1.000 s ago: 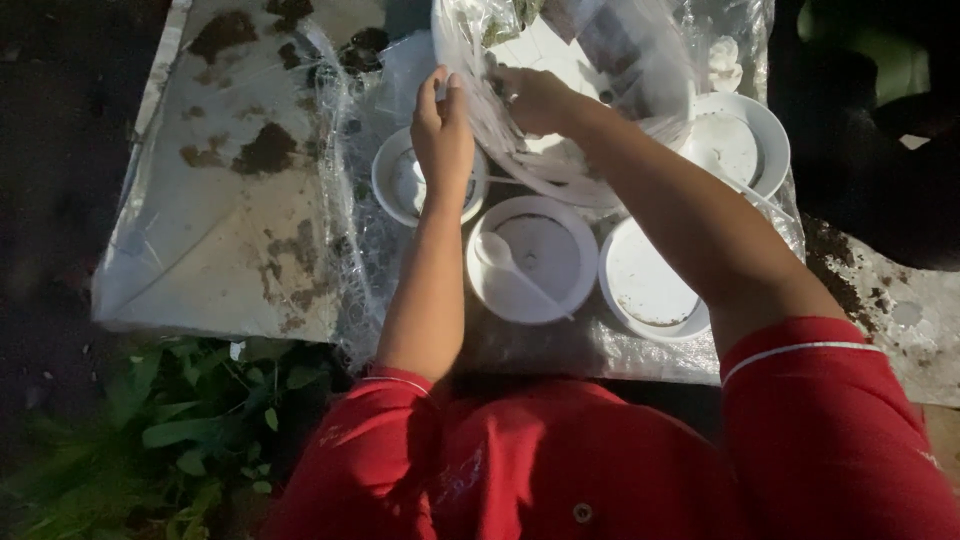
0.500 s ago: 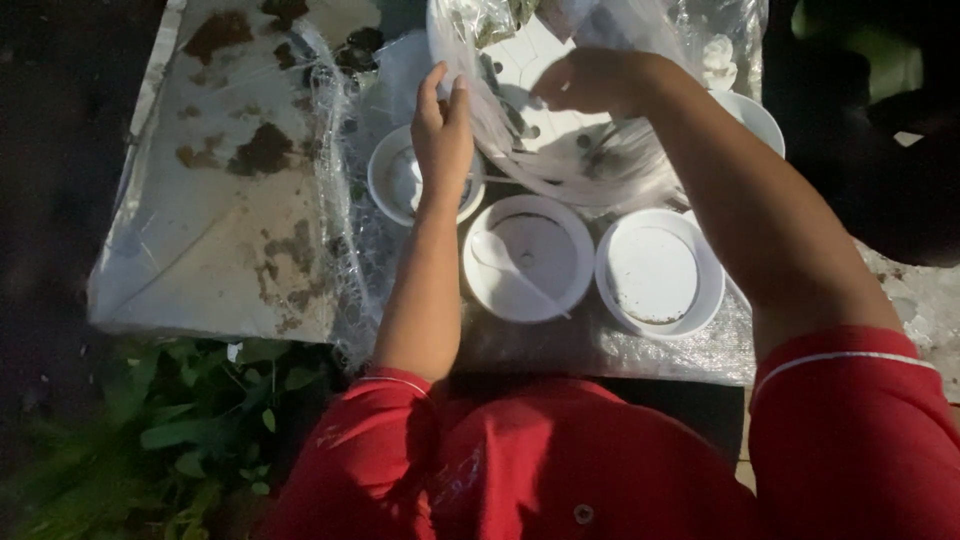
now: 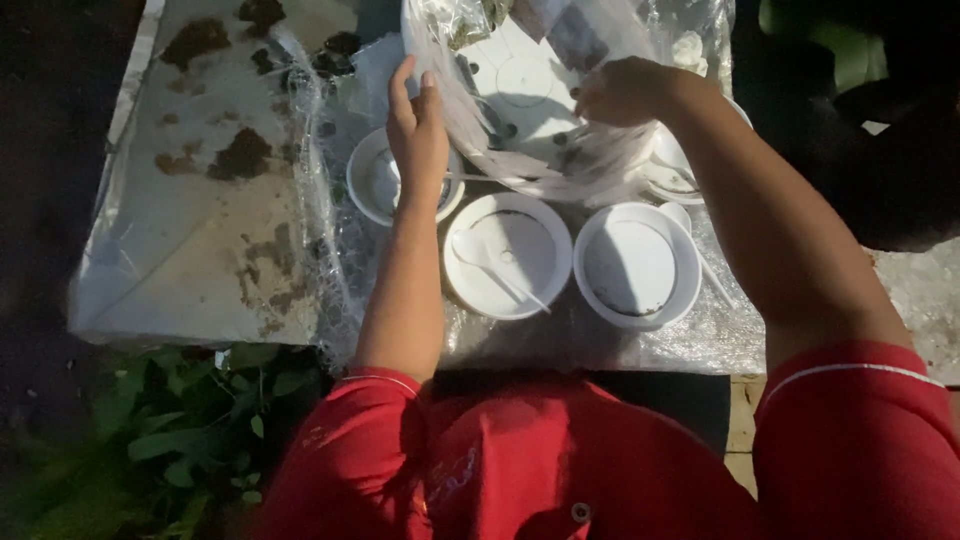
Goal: Sorting small fish from a plastic bag into several white bowls arranged on a surface.
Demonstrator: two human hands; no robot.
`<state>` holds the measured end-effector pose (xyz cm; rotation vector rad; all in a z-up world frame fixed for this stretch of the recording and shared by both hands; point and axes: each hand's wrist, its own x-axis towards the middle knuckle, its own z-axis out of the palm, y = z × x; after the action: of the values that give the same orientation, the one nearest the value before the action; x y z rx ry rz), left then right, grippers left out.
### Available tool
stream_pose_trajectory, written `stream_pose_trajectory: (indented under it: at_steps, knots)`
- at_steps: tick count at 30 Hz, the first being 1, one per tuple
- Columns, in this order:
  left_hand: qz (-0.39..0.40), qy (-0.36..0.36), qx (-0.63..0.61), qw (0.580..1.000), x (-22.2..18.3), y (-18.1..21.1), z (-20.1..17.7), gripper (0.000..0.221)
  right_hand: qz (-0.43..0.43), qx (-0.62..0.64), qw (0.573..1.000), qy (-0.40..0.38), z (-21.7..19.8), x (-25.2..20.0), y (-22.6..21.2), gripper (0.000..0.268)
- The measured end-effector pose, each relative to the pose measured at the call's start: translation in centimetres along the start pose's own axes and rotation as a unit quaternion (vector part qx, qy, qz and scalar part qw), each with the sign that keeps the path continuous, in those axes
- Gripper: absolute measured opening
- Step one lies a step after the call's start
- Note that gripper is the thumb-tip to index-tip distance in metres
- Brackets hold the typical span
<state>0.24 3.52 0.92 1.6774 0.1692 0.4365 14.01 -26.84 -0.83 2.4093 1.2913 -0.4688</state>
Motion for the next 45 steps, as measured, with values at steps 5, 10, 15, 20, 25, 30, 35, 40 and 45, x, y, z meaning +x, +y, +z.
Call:
stream_pose_trajectory:
  at_steps: [5,10,15,20,25,30,35,40,45]
  knots:
    - [0.004,0.001,0.012,1.0,0.1,0.1,0.0,0.054,0.009,-0.073,0.99,-0.12,-2.4,-1.0,-4.0,0.033]
    - [0.053,-0.019,0.017,0.998,0.3,-1.2,0.2,0.062,0.164,0.271,0.947,-0.05,-7.0,-4.3,-8.1,0.053]
    - [0.23,0.032,0.168,0.958,0.0,-2.3,1.6,0.07,0.175,0.308,0.935,-0.025,-8.0,-5.9,-9.3,0.042]
    - [0.312,-0.031,0.325,0.892,-0.5,-0.9,2.5,0.046,0.067,-0.061,0.996,0.002,-2.0,-4.2,-7.2,0.031]
    - [0.308,-0.124,0.262,0.907,-0.7,-2.8,3.5,0.042,0.275,0.358,0.822,0.349,-2.4,-5.9,-7.4,0.052]
    - [0.349,-0.146,0.273,0.885,-0.2,-5.3,4.3,0.053,0.241,0.378,0.834,0.321,-1.0,-5.9,-7.9,0.048]
    - [0.366,-0.153,0.27,0.877,0.1,-6.5,4.8,0.057,0.252,0.309,0.872,0.283,-1.4,-6.5,-9.4,0.041]
    - [0.338,-0.158,0.275,0.886,-0.1,-6.2,4.8,0.06,0.205,0.265,0.866,0.371,-2.7,-6.9,-10.5,0.024]
    - [0.344,-0.151,0.287,0.881,-0.4,-5.5,4.8,0.06,0.183,0.265,0.866,0.383,-2.1,-6.7,-10.4,0.025]
